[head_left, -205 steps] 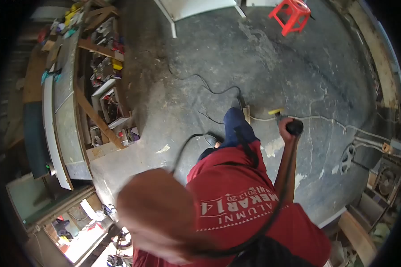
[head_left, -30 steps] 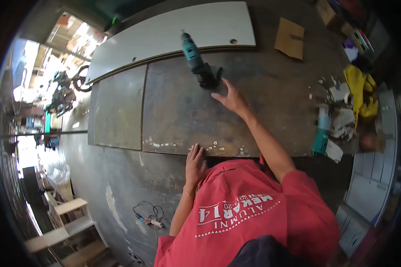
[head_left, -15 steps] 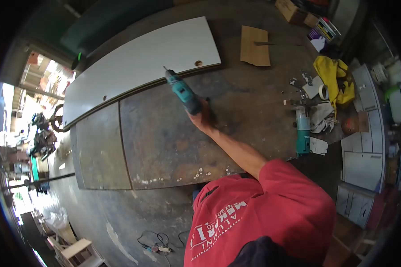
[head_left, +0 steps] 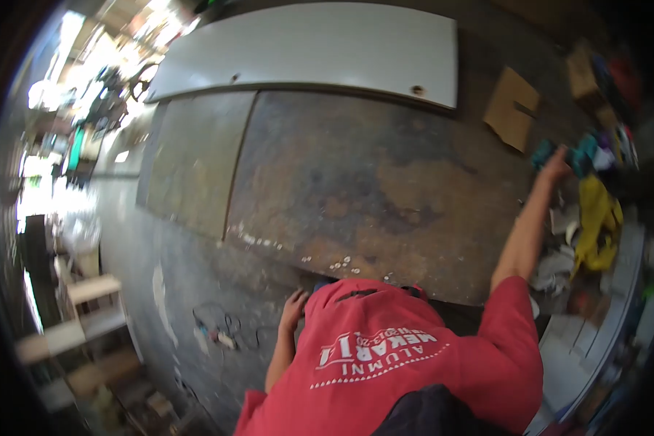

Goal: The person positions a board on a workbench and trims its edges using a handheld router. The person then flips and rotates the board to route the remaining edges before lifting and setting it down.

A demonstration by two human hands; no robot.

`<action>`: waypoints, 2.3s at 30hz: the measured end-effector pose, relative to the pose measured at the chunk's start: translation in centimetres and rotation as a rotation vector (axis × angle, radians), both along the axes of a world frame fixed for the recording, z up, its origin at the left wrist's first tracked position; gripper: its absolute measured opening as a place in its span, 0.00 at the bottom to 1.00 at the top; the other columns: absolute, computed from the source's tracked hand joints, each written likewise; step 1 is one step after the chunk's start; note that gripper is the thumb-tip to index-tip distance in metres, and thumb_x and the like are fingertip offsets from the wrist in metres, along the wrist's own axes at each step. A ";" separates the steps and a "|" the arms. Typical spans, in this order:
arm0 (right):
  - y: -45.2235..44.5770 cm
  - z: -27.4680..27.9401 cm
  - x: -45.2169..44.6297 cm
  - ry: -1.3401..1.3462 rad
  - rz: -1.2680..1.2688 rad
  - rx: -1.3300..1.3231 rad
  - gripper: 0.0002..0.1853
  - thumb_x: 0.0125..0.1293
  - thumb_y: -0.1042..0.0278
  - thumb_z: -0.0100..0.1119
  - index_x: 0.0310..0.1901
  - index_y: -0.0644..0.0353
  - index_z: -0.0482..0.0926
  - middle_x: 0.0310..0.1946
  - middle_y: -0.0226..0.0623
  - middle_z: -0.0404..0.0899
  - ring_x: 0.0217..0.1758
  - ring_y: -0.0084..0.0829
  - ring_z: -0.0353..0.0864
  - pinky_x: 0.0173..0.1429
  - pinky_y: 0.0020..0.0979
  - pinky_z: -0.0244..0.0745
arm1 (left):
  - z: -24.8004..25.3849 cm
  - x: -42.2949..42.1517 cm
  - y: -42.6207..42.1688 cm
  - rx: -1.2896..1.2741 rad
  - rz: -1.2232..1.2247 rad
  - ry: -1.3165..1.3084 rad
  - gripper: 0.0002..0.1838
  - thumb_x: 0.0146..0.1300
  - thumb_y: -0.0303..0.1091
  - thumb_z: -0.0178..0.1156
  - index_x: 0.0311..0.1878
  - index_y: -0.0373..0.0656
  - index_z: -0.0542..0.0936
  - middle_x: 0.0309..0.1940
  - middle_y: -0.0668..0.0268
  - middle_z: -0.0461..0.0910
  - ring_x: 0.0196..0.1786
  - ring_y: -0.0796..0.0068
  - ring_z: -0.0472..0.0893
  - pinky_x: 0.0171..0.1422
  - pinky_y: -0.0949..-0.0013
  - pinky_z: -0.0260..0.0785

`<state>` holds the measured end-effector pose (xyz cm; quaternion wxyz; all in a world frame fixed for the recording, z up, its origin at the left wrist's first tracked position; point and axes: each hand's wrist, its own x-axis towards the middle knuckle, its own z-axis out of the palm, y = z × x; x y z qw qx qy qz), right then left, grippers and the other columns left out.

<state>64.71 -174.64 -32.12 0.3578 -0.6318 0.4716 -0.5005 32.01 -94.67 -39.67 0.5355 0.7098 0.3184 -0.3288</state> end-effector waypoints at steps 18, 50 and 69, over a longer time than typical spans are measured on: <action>5.2 -3.2 -1.1 -0.034 -0.189 -0.447 0.27 0.60 0.66 0.68 0.58 0.71 0.72 0.55 0.58 0.75 0.55 0.55 0.79 0.60 0.49 0.75 | -4.7 -4.3 -2.6 -0.141 0.237 0.099 0.28 0.75 0.53 0.56 0.62 0.37 0.81 0.54 0.62 0.85 0.53 0.73 0.81 0.60 0.70 0.73; 23.5 -6.5 17.4 0.681 0.716 0.093 0.31 0.66 0.52 0.62 0.60 0.73 0.76 0.58 0.53 0.80 0.60 0.44 0.79 0.66 0.40 0.71 | 3.3 27.0 24.9 1.019 0.035 -0.654 0.34 0.67 0.34 0.58 0.75 0.35 0.64 0.78 0.48 0.57 0.82 0.50 0.55 0.83 0.40 0.42; 24.4 -3.7 13.4 0.423 0.443 0.419 0.30 0.68 0.44 0.59 0.62 0.59 0.73 0.55 0.41 0.75 0.57 0.41 0.75 0.59 0.45 0.71 | 5.1 34.0 33.2 1.161 -0.042 -0.210 0.35 0.64 0.37 0.58 0.73 0.34 0.66 0.74 0.39 0.61 0.79 0.45 0.58 0.80 0.32 0.41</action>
